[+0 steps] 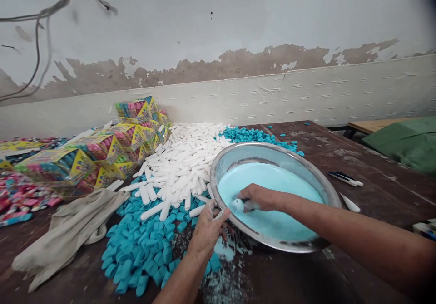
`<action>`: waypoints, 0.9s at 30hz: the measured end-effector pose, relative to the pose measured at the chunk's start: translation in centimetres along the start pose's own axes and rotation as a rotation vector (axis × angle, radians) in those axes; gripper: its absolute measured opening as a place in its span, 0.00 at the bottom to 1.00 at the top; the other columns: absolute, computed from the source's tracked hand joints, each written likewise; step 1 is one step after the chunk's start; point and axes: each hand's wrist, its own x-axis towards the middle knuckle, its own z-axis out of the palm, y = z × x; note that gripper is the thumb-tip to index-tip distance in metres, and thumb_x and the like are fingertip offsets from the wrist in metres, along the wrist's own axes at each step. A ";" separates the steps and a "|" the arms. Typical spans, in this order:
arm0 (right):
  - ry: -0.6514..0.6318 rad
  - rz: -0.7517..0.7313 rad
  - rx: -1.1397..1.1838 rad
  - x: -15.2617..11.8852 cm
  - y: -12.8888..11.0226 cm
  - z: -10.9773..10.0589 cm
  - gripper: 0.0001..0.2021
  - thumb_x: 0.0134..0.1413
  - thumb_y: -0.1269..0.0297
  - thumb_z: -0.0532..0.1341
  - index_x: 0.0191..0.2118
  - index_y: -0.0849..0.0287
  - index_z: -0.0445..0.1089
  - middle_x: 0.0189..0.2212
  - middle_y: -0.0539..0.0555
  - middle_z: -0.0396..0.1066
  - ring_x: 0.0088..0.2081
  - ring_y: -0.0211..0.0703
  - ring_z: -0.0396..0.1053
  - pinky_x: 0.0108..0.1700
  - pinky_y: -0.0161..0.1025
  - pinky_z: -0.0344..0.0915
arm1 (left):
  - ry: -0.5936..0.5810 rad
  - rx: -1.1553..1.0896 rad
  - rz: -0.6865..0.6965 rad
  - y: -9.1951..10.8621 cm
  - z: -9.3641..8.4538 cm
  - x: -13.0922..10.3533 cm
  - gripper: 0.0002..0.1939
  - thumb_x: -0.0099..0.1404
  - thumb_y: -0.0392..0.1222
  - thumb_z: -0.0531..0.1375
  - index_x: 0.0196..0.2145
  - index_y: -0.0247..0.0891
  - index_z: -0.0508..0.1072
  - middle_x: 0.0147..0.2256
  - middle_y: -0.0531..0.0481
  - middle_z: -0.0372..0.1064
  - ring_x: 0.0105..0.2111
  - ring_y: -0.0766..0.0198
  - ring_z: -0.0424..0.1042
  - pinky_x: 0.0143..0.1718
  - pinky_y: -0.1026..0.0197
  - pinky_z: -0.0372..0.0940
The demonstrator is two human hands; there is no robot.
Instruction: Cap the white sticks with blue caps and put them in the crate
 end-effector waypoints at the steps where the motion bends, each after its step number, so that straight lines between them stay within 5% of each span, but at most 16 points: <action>1: -0.009 -0.017 0.109 -0.4 0.5 -0.4 0.08 0.45 0.71 0.56 0.33 0.62 0.70 0.25 0.48 0.71 0.27 0.36 0.67 0.28 0.29 0.60 | 0.000 0.000 -0.003 -0.1 0.0 0.0 0.20 0.53 0.49 0.60 0.38 0.35 0.60 0.24 0.54 0.63 0.17 0.65 0.67 0.10 0.69 0.56; 4: -0.039 -0.040 0.269 -1.4 1.5 -1.4 0.09 0.43 0.71 0.57 0.33 0.64 0.70 0.26 0.49 0.71 0.29 0.38 0.68 0.29 0.31 0.61 | 0.000 0.000 -0.011 -0.2 -0.2 0.2 0.21 0.53 0.50 0.60 0.40 0.35 0.60 0.24 0.54 0.63 0.17 0.66 0.66 0.11 0.68 0.57; 10: -0.061 0.123 -0.358 -1.2 -0.2 -0.4 0.08 0.40 0.79 0.56 0.25 0.64 0.72 0.24 0.61 0.72 0.30 0.51 0.69 0.32 0.41 0.59 | 0.015 0.005 -0.032 0.0 0.0 0.0 0.23 0.52 0.50 0.61 0.40 0.35 0.59 0.23 0.55 0.62 0.17 0.65 0.67 0.11 0.68 0.57; 14: -0.023 0.086 -0.228 0.1 -1.4 0.9 0.10 0.39 0.80 0.56 0.20 0.59 0.70 0.23 0.59 0.72 0.30 0.48 0.68 0.32 0.40 0.59 | 0.024 0.016 -0.024 0.2 0.3 0.0 0.21 0.51 0.51 0.60 0.37 0.36 0.59 0.23 0.55 0.62 0.16 0.64 0.66 0.11 0.68 0.55; 19: 0.013 0.047 -0.001 -0.6 0.4 -0.5 0.06 0.38 0.71 0.59 0.28 0.61 0.70 0.24 0.50 0.71 0.28 0.40 0.67 0.28 0.32 0.58 | 0.088 0.102 -0.013 -0.5 -0.2 0.1 0.20 0.51 0.52 0.60 0.35 0.36 0.58 0.21 0.56 0.60 0.15 0.66 0.62 0.13 0.67 0.55; 24: 0.181 0.065 0.387 -3.8 2.0 -1.0 0.06 0.38 0.71 0.57 0.27 0.62 0.69 0.21 0.47 0.66 0.25 0.35 0.63 0.28 0.30 0.58 | 0.480 0.519 0.368 0.2 -0.2 -1.1 0.23 0.52 0.47 0.62 0.43 0.37 0.59 0.36 0.46 0.62 0.37 0.58 0.65 0.38 0.58 0.62; 27: 0.309 0.068 0.524 -5.3 1.7 -0.4 0.04 0.39 0.70 0.58 0.26 0.62 0.68 0.20 0.47 0.64 0.25 0.35 0.61 0.28 0.30 0.58 | 0.303 0.737 0.559 1.5 1.5 -1.3 0.18 0.56 0.42 0.58 0.45 0.40 0.64 0.45 0.42 0.61 0.48 0.52 0.59 0.50 0.53 0.53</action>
